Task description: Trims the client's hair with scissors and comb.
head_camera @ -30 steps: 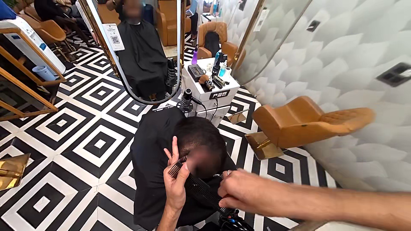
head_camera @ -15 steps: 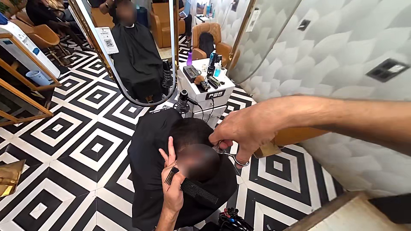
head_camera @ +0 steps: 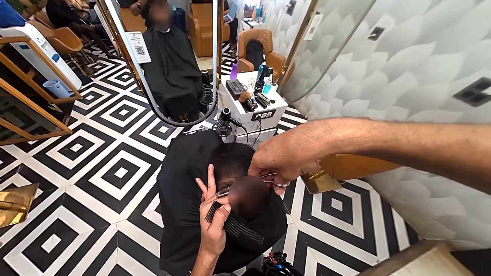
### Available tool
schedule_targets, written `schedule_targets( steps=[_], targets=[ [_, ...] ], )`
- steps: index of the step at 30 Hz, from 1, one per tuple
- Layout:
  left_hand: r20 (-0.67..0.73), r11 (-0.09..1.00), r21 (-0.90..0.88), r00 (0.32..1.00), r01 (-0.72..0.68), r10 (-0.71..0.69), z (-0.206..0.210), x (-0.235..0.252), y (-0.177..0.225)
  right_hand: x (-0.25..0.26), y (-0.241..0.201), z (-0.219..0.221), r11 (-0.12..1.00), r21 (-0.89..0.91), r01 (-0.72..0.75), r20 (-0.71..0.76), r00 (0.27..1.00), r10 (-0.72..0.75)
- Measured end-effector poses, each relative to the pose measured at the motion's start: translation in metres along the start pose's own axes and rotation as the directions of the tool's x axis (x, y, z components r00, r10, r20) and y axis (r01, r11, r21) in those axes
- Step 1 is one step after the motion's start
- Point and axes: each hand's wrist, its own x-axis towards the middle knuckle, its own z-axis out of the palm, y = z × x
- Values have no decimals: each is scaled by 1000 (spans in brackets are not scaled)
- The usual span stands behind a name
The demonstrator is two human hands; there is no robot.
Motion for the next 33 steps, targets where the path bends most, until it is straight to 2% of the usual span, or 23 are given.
schedule_targets(
  steps=[2,4,5,6,8,10,11,12,13,14,15,16,17,18,19,20,21,22,24,26,31,33],
  targets=[
    [13,997,1,997,-77,77,-4,0,5,-6,6,-4,999,35,-28,-69,997,30],
    [-60,982,-39,982,-183,181,-18,-4,13,-23,21,-6,975,223,15,-247,968,42],
    [-127,970,-75,967,-230,220,-26,-7,17,-32,33,-4,930,356,91,-353,935,44],
    [-200,959,-109,951,-261,236,-34,-10,21,-40,45,2,847,492,201,-441,897,43],
    [-342,927,-248,921,-281,188,-41,-13,28,-50,61,23,576,707,410,-579,804,137],
    [-389,878,-381,912,-288,131,-40,-15,31,-45,50,52,320,772,548,-635,685,357],
    [-379,859,-429,919,-279,109,-37,-17,32,-39,35,70,271,772,575,-633,655,414],
    [-363,849,-458,927,-263,91,-32,-20,33,-30,17,91,306,770,560,-637,650,414],
    [-339,843,-482,938,-240,73,-25,-22,34,-20,-3,114,406,759,509,-642,689,337],
    [-315,838,-500,947,-218,58,-19,-25,33,-9,-24,136,540,706,458,-635,747,196],
    [-291,832,-517,955,-201,50,-12,-27,32,3,-46,155,662,608,438,-645,759,90],
    [-272,828,-528,961,-192,49,-8,-29,29,15,-65,172,758,471,451,-711,703,23],
    [-260,831,-521,964,-193,61,-6,-32,25,24,-78,186,841,314,441,-803,596,-13],
    [-257,851,-487,963,-197,76,-9,-34,20,29,-82,196,932,119,342,-886,460,-56],
    [-288,879,-438,956,-191,64,-15,-36,14,29,-80,199,988,-91,126,-931,340,-129],
    [-343,903,-397,939,-162,18,-23,-39,8,27,-75,197,966,-238,-99,-941,271,-204],
    [-416,924,-366,908,-110,-57,-30,-42,1,24,-71,195,920,-292,-262,-940,254,-226],
    [-476,928,-365,871,-71,-120,-39,-46,-8,25,-69,193,893,-302,-335,-941,254,-223],
    [-548,934,-358,812,-11,-200,-53,-56,-24,32,-68,189,881,-317,-350,-933,283,-223],
    [-571,938,-346,789,19,-226,-56,-65,-32,41,-66,181,862,-335,-381,-927,298,-229],
    [-562,925,-371,773,82,-294,-47,-80,-32,45,-43,141,846,-234,-478,-965,219,-143],
    [-537,915,-392,783,98,-314,-45,-83,-32,40,-32,128,839,-185,-511,-973,213,-85]
  ],
)
